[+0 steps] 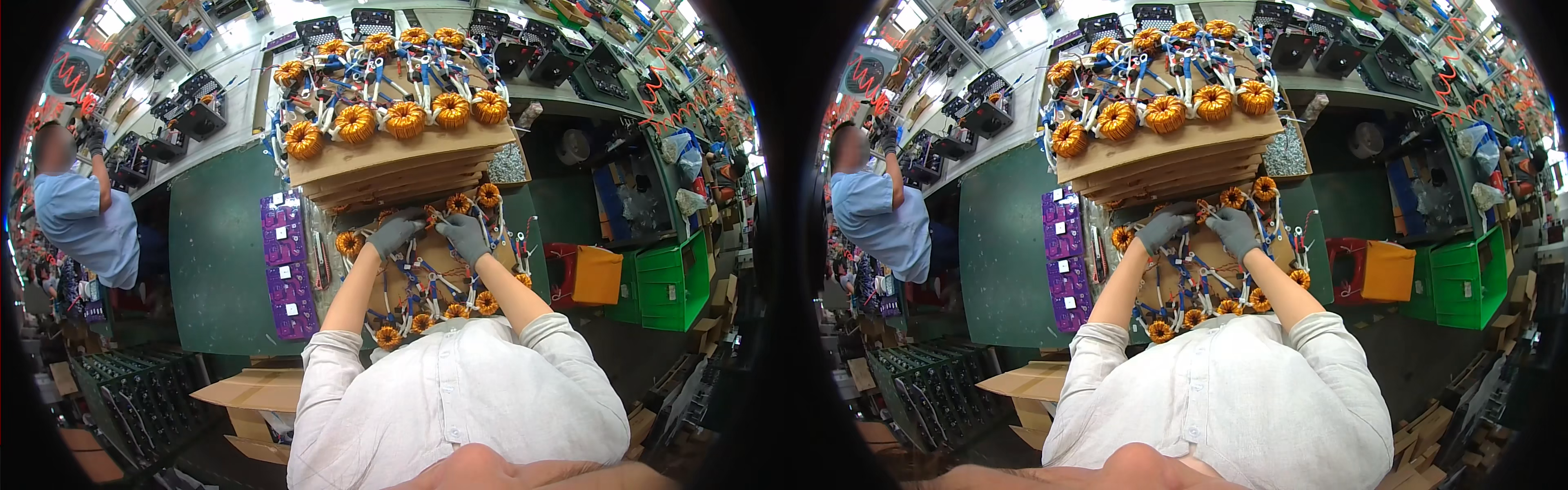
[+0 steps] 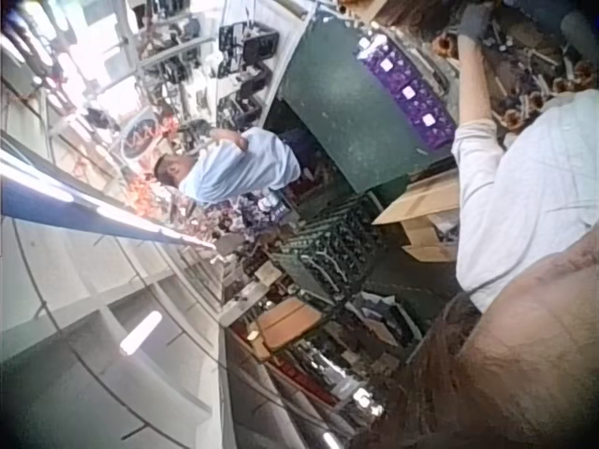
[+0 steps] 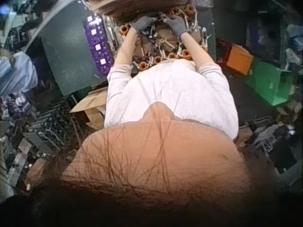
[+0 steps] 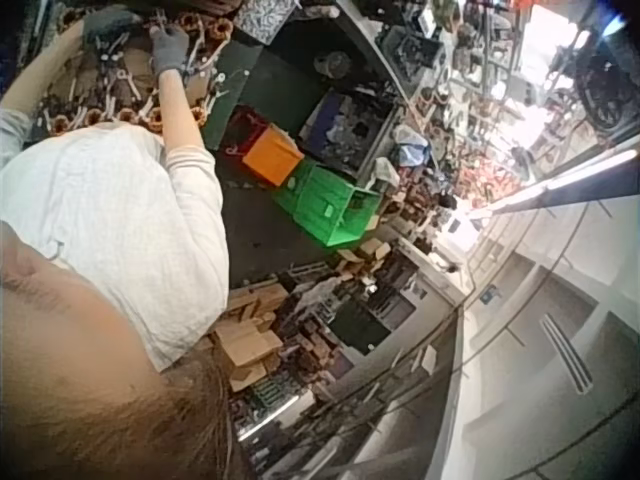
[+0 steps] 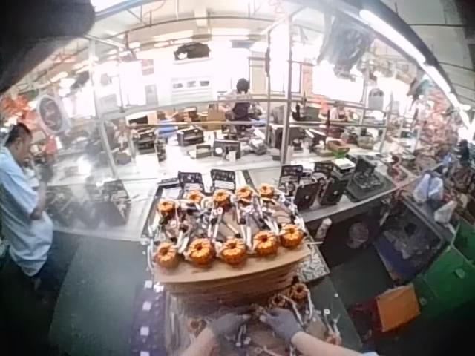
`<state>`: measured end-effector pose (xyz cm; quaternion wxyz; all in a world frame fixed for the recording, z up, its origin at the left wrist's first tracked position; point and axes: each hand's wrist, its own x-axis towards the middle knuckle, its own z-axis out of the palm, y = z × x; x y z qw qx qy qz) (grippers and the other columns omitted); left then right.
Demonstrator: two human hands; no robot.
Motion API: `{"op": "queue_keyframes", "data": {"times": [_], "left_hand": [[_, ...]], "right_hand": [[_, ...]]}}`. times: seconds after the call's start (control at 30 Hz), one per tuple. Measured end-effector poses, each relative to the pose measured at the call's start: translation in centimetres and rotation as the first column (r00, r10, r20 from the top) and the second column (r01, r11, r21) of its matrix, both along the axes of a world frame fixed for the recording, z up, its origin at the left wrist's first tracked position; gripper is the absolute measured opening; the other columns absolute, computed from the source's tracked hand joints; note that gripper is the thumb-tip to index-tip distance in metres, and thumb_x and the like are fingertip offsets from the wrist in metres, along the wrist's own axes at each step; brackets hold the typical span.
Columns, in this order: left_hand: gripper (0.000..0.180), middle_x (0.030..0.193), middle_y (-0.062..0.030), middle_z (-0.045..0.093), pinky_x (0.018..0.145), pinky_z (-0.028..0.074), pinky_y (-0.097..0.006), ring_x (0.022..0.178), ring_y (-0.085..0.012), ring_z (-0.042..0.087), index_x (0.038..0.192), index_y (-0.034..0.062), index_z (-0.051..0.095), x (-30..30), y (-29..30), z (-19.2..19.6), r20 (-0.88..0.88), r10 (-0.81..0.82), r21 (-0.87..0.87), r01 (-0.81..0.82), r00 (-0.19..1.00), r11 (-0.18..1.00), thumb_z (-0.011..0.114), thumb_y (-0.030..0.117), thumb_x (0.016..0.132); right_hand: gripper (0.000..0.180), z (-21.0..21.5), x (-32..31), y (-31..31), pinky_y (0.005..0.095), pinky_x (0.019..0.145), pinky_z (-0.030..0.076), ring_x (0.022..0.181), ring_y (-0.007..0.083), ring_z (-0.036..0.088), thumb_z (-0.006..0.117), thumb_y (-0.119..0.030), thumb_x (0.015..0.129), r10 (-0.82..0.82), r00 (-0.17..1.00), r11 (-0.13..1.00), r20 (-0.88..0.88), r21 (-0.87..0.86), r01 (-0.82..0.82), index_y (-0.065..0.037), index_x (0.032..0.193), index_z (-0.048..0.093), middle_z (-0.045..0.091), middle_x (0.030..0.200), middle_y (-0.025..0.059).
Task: The person assembles electronic components by hand, using pliers to strip and twist wires on toroidal inductors. They place finished units into a cardboard box and retrieve new components from a nearby container.
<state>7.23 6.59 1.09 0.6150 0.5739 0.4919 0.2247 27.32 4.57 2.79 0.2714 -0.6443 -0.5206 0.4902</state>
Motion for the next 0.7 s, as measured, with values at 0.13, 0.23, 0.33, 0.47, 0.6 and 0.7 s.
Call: {"op": "queue_keyframes", "data": {"times": [0.13,0.23,0.33,0.47,0.6,0.7], "left_hand": [[0.043,0.118,-0.0111,0.059,0.086,0.046,-0.029,0.102,-0.0184,0.058,0.126,0.0006,0.052,-0.1,-0.1,0.5,0.107,0.042,-0.16,-0.025,0.993,0.987,0.052,0.016,0.087],[0.043,0.107,-0.009,0.064,0.075,0.052,-0.029,0.089,-0.0166,0.063,0.128,0.005,0.052,-0.1,-0.3,1.2,0.147,0.082,-0.174,-0.055,0.986,0.983,0.053,0.019,0.087],[0.039,0.103,-0.0082,0.065,0.072,0.053,-0.029,0.086,-0.0166,0.064,0.124,0.0033,0.055,-0.2,0.0,-0.4,0.165,0.055,-0.086,-0.041,0.985,0.995,0.053,0.018,0.087],[0.033,0.097,-0.0095,0.065,0.073,0.051,-0.029,0.084,-0.0175,0.063,0.116,0.0013,0.058,0.0,0.0,0.9,-0.035,-0.029,-0.101,0.025,0.999,0.995,0.049,0.019,0.091],[0.032,0.091,-0.0108,0.065,0.075,0.049,-0.028,0.083,-0.0178,0.062,0.111,-0.0006,0.059,-0.9,0.1,-2.8,-0.233,-0.144,0.263,0.205,0.962,0.943,0.044,0.022,0.094],[0.032,0.088,-0.0094,0.064,0.074,0.049,-0.028,0.082,-0.017,0.061,0.11,-0.0007,0.059,-1.2,0.1,-5.1,-0.224,-0.134,0.367,0.211,0.965,0.906,0.044,0.023,0.094]], "right_hand": [[0.027,0.7,-0.5,0.4,0.0276,0.063,0.043,0.068,0.0112,0.054,0.07,-0.024,0.077,0.011,1.0,0.999,-0.014,-0.053,-0.011,0.001,0.086,0.067,0.062,0.072,0.0051],[0.026,0.4,-0.1,0.8,0.0273,0.064,0.043,0.068,0.0115,0.055,0.071,-0.023,0.077,0.063,0.997,0.998,-0.038,-0.026,-0.064,0.001,0.087,0.068,0.063,0.074,0.0046],[0.026,1.2,0.3,0.6,0.0267,0.065,0.044,0.068,0.0114,0.055,0.07,-0.022,0.077,0.071,0.996,0.996,-0.052,-0.052,-0.073,0.002,0.087,0.068,0.064,0.075,0.0041],[0.028,-0.5,0.4,1.1,0.0274,0.066,0.045,0.07,0.0124,0.057,0.071,-0.021,0.076,0.069,0.997,0.997,-0.046,-0.041,-0.071,0.003,0.09,0.069,0.066,0.078,0.0061],[0.03,-1.1,-0.1,1.4,0.0293,0.067,0.046,0.07,0.0154,0.06,0.071,-0.022,0.074,0.048,0.995,0.998,-0.083,-0.036,-0.052,0.003,0.09,0.069,0.067,0.078,0.0096],[0.03,-1.1,0.3,1.2,0.0278,0.067,0.045,0.072,0.0135,0.058,0.07,-0.021,0.076,0.02,0.996,0.999,-0.088,-0.042,-0.024,0.004,0.092,0.068,0.066,0.079,0.0082]]}}
